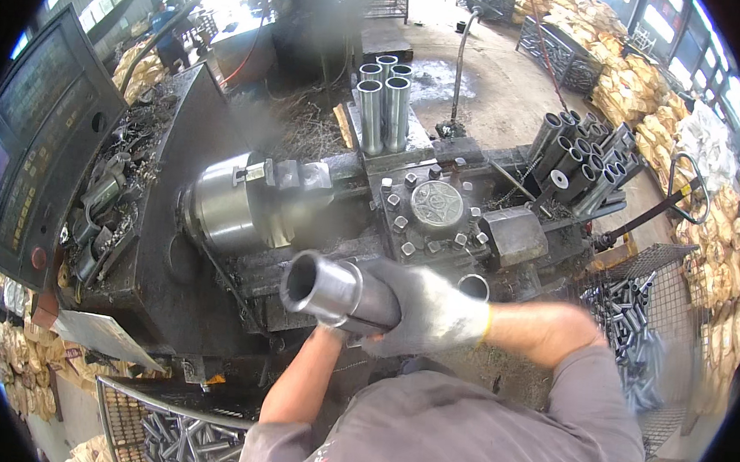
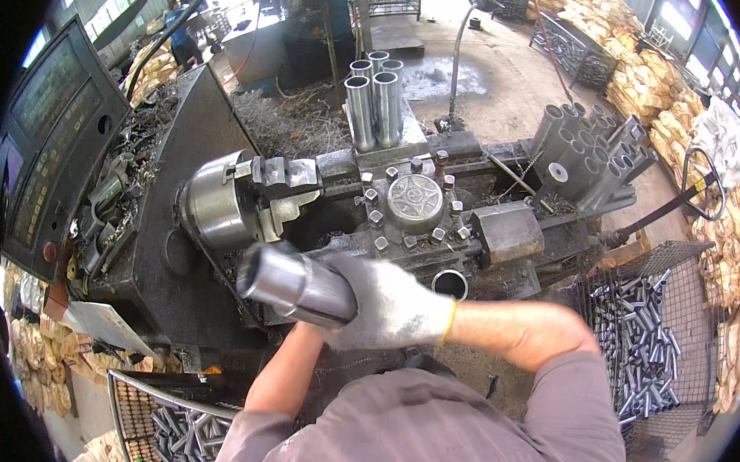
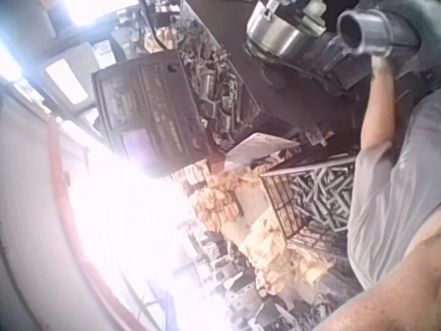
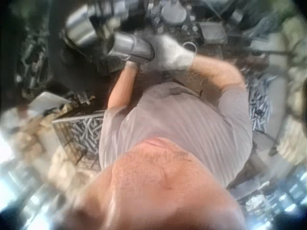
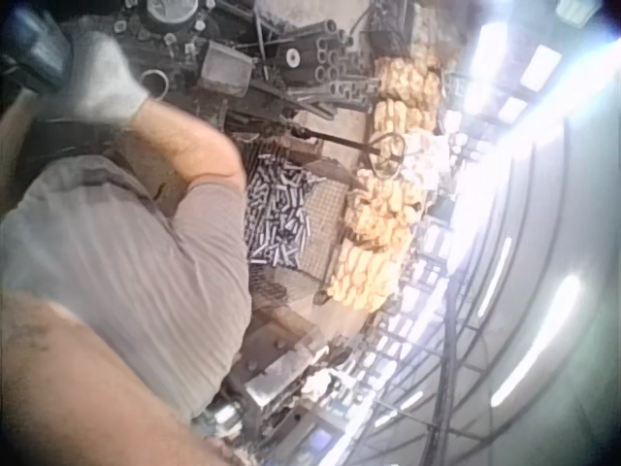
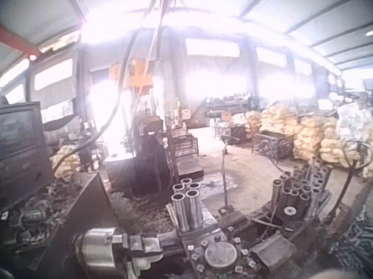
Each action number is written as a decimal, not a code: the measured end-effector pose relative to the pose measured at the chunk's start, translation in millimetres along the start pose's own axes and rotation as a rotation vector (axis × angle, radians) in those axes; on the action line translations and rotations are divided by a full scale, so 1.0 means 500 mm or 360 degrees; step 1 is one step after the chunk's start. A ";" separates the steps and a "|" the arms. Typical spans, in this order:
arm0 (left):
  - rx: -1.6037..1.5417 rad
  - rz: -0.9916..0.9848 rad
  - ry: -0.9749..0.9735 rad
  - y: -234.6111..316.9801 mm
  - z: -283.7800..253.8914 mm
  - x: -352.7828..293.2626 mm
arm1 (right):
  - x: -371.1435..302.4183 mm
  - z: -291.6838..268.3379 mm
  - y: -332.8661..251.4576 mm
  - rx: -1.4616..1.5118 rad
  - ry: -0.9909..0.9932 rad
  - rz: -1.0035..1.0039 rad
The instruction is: The person operates a metal turning machine, repeatedly loading cylindrical metal parts into the chuck, securing them, and removing the finished pieces. The processed parts are placed into a wire basket nearby.
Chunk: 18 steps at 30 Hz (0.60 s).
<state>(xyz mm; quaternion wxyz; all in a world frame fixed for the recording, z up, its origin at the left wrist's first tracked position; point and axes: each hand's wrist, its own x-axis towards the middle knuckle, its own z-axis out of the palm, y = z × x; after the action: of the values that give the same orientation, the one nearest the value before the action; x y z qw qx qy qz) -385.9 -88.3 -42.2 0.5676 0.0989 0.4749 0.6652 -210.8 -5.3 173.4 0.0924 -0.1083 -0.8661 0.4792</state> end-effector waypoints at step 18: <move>-0.0570 0.0497 0.1504 -0.247 -0.457 -0.413 | 0.546 -0.165 0.403 -0.1324 -0.0913 0.0119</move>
<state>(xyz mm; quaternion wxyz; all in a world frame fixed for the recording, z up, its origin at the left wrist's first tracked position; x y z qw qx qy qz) -387.9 -394.0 -171.0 0.1939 -0.2408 0.5375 0.7846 -430.8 241.1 60.8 -0.2174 -0.0308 -0.9697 0.1071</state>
